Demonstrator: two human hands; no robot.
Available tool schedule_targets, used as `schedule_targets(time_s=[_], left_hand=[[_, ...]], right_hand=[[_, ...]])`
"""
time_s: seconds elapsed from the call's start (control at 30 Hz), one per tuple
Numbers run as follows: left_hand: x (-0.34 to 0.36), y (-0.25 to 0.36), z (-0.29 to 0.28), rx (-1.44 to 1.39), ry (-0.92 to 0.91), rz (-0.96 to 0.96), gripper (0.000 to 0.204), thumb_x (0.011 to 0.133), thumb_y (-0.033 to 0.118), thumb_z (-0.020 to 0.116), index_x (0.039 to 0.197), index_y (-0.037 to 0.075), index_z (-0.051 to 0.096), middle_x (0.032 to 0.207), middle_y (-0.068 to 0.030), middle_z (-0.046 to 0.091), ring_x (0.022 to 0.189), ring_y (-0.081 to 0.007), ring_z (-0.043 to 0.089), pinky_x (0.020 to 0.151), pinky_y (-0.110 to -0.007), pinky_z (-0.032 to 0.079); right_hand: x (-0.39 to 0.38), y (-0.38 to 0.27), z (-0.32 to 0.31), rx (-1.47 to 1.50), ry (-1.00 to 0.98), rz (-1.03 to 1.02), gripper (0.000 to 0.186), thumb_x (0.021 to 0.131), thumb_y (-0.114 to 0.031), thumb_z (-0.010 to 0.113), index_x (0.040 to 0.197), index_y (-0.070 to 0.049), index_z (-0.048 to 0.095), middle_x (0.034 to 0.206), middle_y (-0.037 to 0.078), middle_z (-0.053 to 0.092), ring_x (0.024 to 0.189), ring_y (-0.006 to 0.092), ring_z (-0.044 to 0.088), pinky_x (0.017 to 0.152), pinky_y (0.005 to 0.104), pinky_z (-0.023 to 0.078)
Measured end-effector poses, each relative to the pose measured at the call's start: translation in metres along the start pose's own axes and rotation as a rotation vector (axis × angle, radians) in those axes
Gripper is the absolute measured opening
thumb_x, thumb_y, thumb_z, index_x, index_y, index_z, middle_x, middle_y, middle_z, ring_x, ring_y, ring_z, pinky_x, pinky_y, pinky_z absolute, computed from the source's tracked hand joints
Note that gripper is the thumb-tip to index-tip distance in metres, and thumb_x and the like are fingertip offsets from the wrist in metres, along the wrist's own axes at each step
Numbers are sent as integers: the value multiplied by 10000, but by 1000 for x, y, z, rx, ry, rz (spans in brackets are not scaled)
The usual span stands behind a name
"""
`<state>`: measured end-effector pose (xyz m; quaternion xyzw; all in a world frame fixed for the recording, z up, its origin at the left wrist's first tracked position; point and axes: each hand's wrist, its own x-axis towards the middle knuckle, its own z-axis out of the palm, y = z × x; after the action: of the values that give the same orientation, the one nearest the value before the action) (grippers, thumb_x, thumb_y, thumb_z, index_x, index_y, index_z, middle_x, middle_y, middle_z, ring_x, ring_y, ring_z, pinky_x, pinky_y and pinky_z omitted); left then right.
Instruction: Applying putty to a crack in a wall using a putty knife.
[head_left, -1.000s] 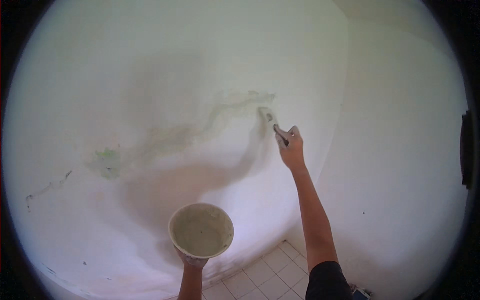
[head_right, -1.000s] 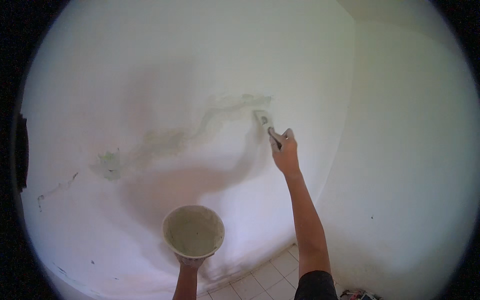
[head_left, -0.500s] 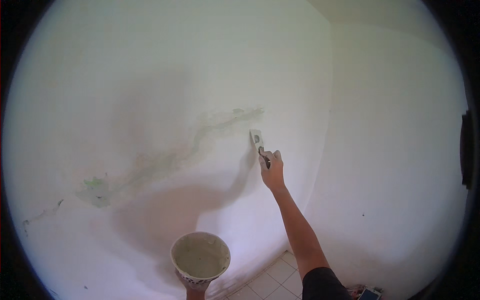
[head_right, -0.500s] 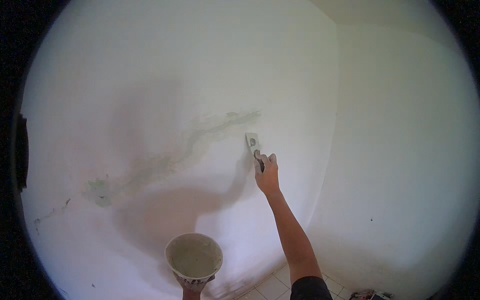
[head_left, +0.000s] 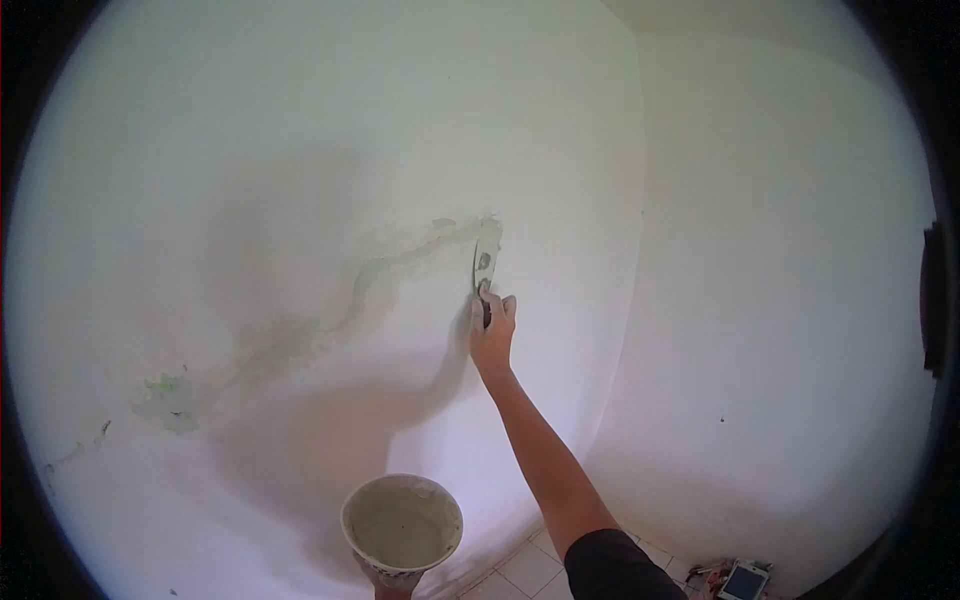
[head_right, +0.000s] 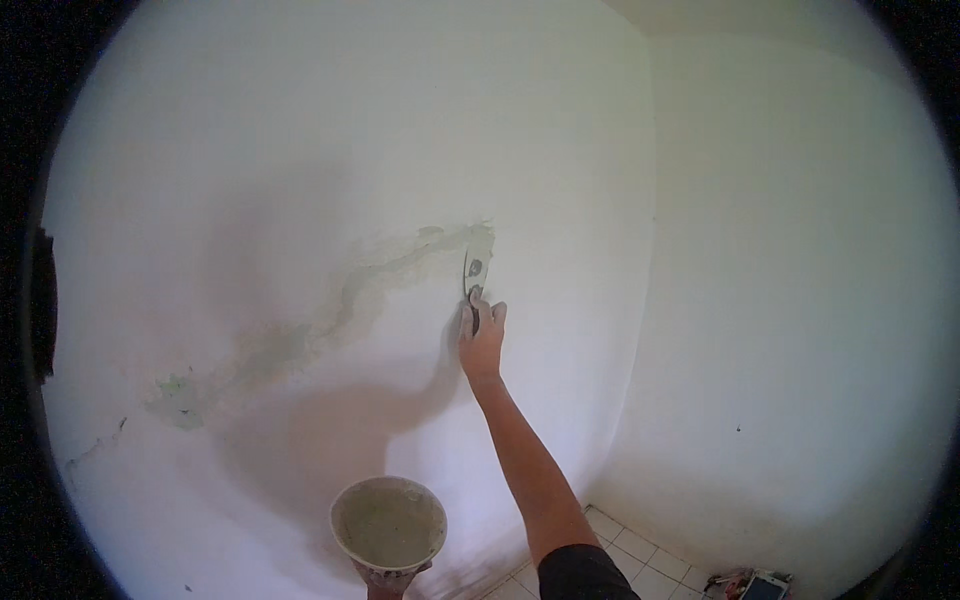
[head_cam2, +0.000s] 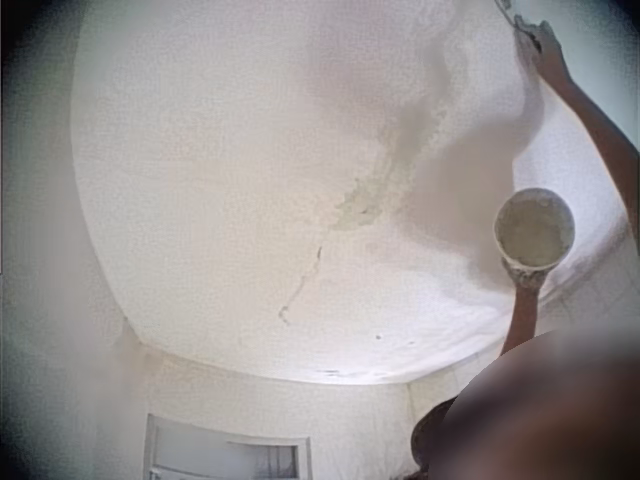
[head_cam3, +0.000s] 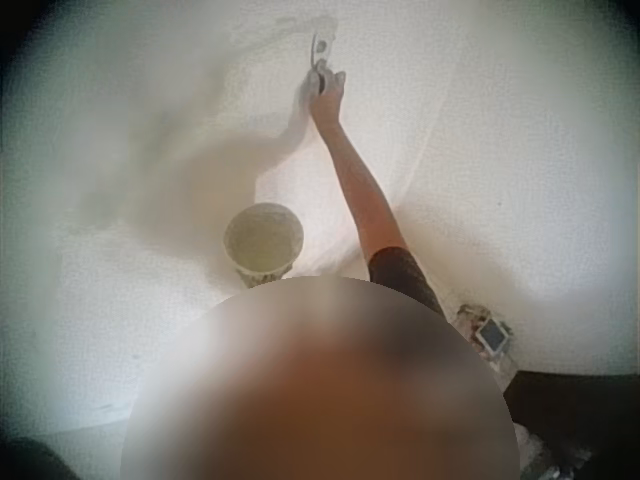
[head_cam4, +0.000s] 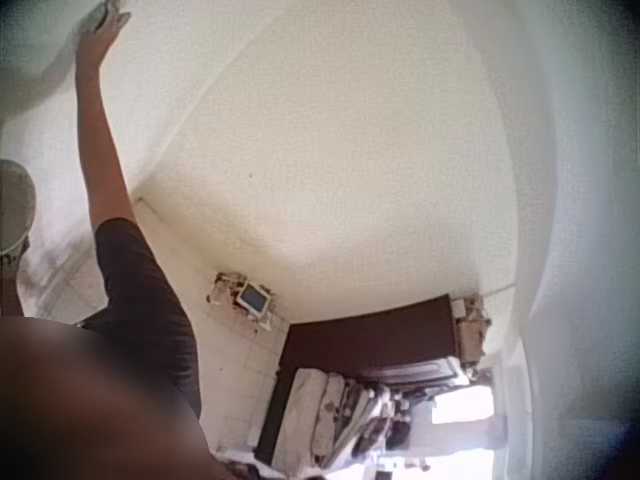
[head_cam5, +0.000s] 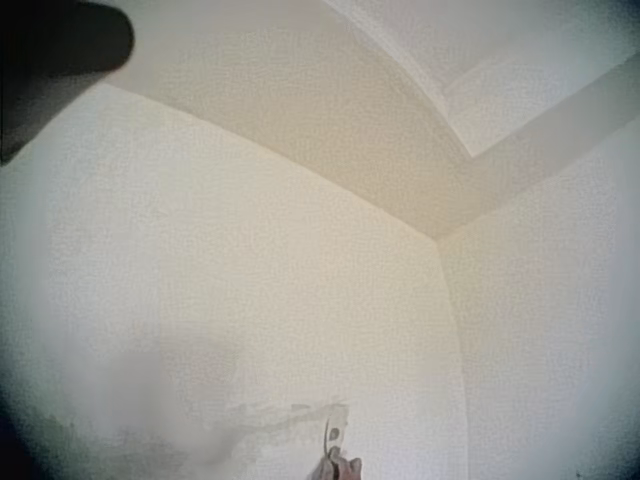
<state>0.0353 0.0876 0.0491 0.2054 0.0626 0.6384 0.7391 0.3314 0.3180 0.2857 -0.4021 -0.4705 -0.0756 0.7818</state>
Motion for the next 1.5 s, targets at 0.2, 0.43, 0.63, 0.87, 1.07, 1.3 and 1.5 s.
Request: schedule_targets(time_s=[0.2,0.43,0.63,0.87,1.07,1.3,1.5], left_hand=[[2,6,-17,-40,76,30,1000,840,847,391,1596,209,238,1580,-208,340,1367,-508,428,939,-740,491],[0,-8,25,-153,124,17,984,847,835,390,1590,205,250,1579,-204,337,1354,-543,415,826,-777,521],[-3,4,2,-248,81,-59,972,853,825,401,1595,217,243,1590,-183,331,1389,-527,379,895,-801,467],[6,3,1,-268,85,-88,914,882,805,384,1588,235,276,1599,-156,330,1410,-502,368,1001,-786,399],[6,-2,4,-128,86,-44,874,903,788,367,1578,236,305,1593,-142,348,1413,-481,377,1034,-769,379],[3,-1,25,-44,47,-65,843,929,759,371,1561,203,341,1566,-142,393,1414,-451,391,1084,-723,367],[0,-7,33,111,-11,-20,763,966,695,404,1547,202,373,1561,-124,407,1418,-393,406,1133,-672,341]], right_hand=[[17,1,-26,-24,10,-86,212,938,-23,646,1149,-13,671,912,123,474,758,238,525,678,360,471],[41,14,-7,-48,54,-57,218,965,-75,641,1171,-3,648,942,154,472,796,293,537,721,393,473],[12,-8,-38,-111,-95,-142,187,941,-7,640,1128,-5,643,955,144,505,773,254,572,683,373,491],[98,-14,-70,-154,-118,-162,213,934,-26,639,1145,-21,669,927,182,557,778,326,587,699,408,500],[110,-12,-73,-154,-277,-66,196,911,-48,674,1099,-22,721,903,173,579,739,298,618,685,383,510],[79,-38,-97,-255,-554,88,196,910,-98,694,1094,-41,727,889,172,590,751,288,610,703,399,504],[108,-56,-68,-91,-265,2,179,908,-69,683,1078,-34,728,882,169,587,788,287,618,730,399,505]])
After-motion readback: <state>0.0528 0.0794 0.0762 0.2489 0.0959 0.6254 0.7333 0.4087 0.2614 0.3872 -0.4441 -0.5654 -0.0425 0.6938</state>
